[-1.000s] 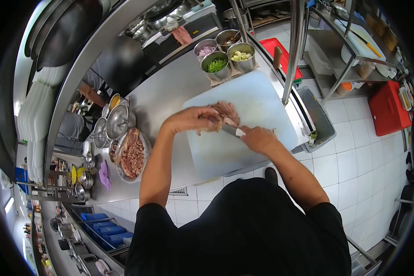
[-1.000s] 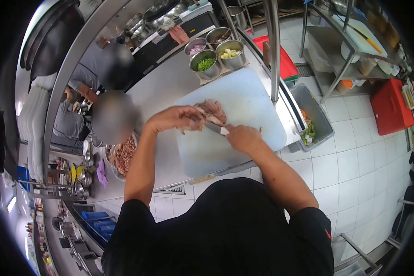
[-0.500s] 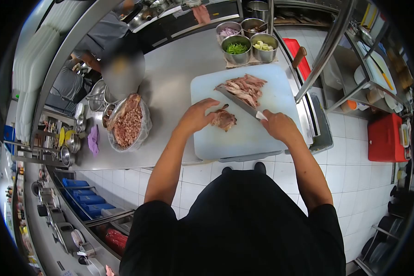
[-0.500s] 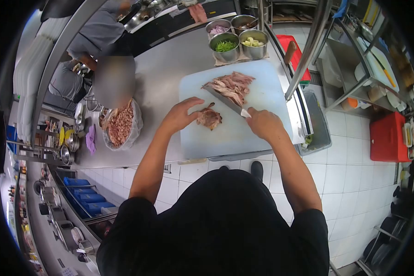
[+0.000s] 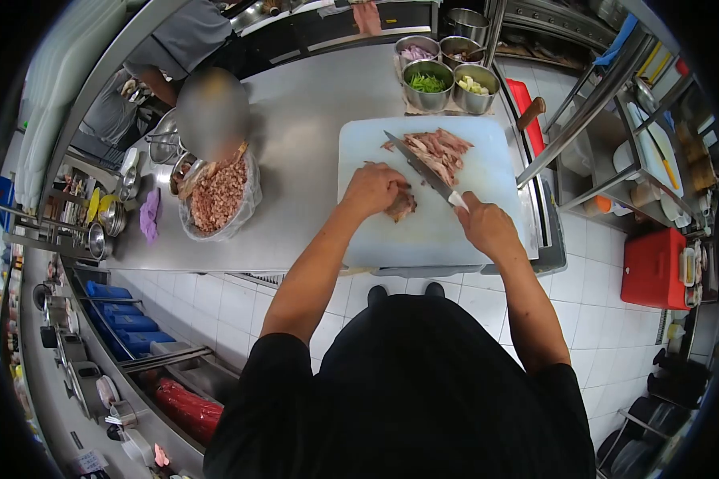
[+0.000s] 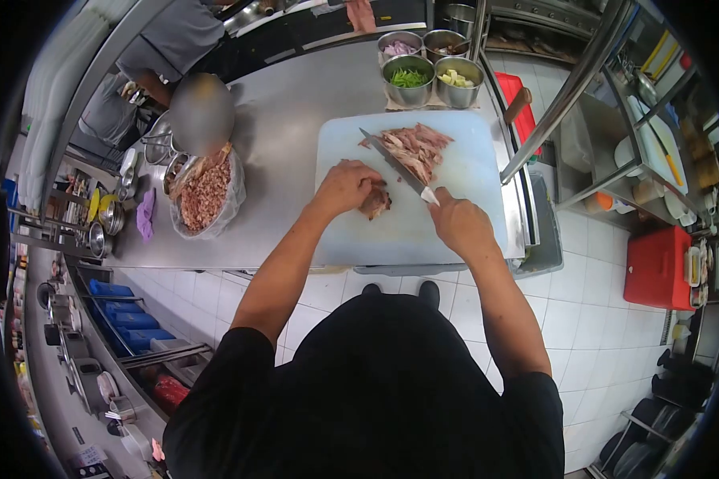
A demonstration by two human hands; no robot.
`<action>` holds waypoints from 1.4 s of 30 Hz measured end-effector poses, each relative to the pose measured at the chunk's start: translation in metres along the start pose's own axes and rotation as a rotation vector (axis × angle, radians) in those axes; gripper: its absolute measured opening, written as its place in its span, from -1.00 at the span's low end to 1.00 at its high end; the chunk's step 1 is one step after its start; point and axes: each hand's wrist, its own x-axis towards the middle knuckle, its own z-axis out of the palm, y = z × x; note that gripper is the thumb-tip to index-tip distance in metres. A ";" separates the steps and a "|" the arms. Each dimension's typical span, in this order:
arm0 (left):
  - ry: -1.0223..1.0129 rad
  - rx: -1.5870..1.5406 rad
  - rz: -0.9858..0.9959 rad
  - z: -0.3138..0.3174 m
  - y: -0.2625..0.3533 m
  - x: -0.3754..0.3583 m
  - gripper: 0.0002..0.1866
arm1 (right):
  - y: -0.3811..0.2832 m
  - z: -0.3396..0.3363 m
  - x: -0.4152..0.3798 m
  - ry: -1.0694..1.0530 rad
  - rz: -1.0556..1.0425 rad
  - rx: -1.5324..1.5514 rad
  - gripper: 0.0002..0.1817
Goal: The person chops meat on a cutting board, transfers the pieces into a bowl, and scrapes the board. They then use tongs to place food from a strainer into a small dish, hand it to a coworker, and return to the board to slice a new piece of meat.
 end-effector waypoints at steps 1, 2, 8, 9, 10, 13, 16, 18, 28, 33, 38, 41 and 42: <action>-0.085 -0.035 0.066 0.002 -0.002 0.004 -0.78 | 0.000 -0.001 0.000 0.000 0.001 0.005 -0.67; 0.001 -0.087 0.060 0.005 -0.004 0.003 -0.78 | 0.001 -0.001 -0.002 -0.004 0.004 0.011 -0.67; 0.293 -0.237 0.001 0.000 0.006 -0.039 -0.77 | 0.009 0.004 -0.004 -0.087 -0.047 -0.047 -0.69; 0.306 -0.227 0.018 0.003 0.014 -0.052 -0.77 | 0.004 0.001 -0.002 -0.084 -0.051 -0.044 -0.68; 0.318 -0.218 0.034 0.005 0.019 -0.060 -0.77 | -0.004 -0.003 0.001 -0.082 -0.056 -0.040 -0.67; 0.387 -0.151 0.191 0.017 0.016 -0.053 -0.78 | -0.025 0.001 0.023 -0.057 -0.125 -0.047 -0.66; 0.277 -0.117 0.217 0.015 0.012 -0.036 -0.77 | -0.039 0.009 0.056 -0.114 -0.149 -0.088 -0.67; 0.269 -0.069 0.291 0.012 0.007 -0.030 -0.76 | -0.042 0.005 0.060 -0.161 -0.140 -0.108 -0.69; 0.181 -0.059 0.371 0.012 0.000 -0.023 -0.79 | -0.038 0.017 0.055 -0.171 -0.139 -0.162 -0.71; 0.254 -0.090 0.370 0.016 0.000 -0.025 -0.77 | -0.031 0.002 0.059 -0.099 -0.218 -0.220 -0.69; 0.228 -0.112 0.330 0.022 -0.001 -0.034 -0.76 | -0.018 0.025 0.066 -0.098 -0.209 -0.186 -0.68; 0.250 -0.120 0.323 0.019 0.000 -0.027 -0.77 | -0.023 0.006 0.074 -0.110 -0.289 -0.225 -0.66; 0.262 -0.127 0.321 0.018 0.002 -0.029 -0.77 | -0.026 0.006 0.072 -0.114 -0.246 -0.217 -0.66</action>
